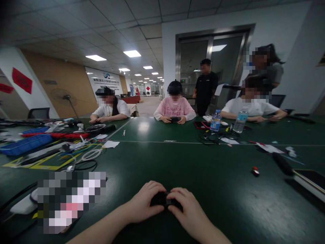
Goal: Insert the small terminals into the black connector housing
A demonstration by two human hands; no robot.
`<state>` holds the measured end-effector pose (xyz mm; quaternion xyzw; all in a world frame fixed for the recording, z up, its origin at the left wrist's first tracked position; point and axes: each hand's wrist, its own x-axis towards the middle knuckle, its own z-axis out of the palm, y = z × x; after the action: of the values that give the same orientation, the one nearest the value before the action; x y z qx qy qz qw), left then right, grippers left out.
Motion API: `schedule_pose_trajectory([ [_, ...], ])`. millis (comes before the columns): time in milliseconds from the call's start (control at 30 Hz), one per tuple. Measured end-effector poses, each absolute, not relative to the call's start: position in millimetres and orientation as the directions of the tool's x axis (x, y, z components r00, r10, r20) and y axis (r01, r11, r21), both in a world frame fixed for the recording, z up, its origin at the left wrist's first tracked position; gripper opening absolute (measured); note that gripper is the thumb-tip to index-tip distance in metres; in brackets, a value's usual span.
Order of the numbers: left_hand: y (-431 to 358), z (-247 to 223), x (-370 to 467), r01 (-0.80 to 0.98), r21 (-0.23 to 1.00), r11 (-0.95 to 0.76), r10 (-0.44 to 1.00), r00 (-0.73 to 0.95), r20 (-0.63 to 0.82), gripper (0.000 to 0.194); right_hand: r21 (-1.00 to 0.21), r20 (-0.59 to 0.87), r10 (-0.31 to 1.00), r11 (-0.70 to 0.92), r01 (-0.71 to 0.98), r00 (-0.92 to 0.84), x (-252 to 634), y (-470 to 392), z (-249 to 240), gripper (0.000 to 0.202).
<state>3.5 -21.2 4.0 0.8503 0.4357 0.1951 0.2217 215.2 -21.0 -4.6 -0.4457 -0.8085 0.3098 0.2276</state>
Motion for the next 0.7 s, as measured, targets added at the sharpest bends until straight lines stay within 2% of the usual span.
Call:
schedule_pose_trajectory([
  [133,-22,6,3,0.646,0.567,-0.512,0.829,0.543,0.129,0.040,-0.744,0.091,0.869,0.384,0.547,-0.487,216,-19,-9,0.020],
  [267,-22,6,3,0.636,0.594,-0.492,0.839,0.528,0.130,0.038,-0.835,0.124,0.888,0.335,0.437,-0.444,221,-15,-13,0.021],
  [433,-23,6,2,0.651,0.600,-0.465,0.854,0.508,0.110,0.036,-0.908,0.089,0.933,0.220,0.357,-0.348,227,-9,-14,0.026],
  [700,-22,9,2,0.635,0.616,-0.466,0.847,0.522,0.102,0.037,-0.992,0.050,0.984,0.069,0.103,-0.173,235,-5,-13,0.040],
])
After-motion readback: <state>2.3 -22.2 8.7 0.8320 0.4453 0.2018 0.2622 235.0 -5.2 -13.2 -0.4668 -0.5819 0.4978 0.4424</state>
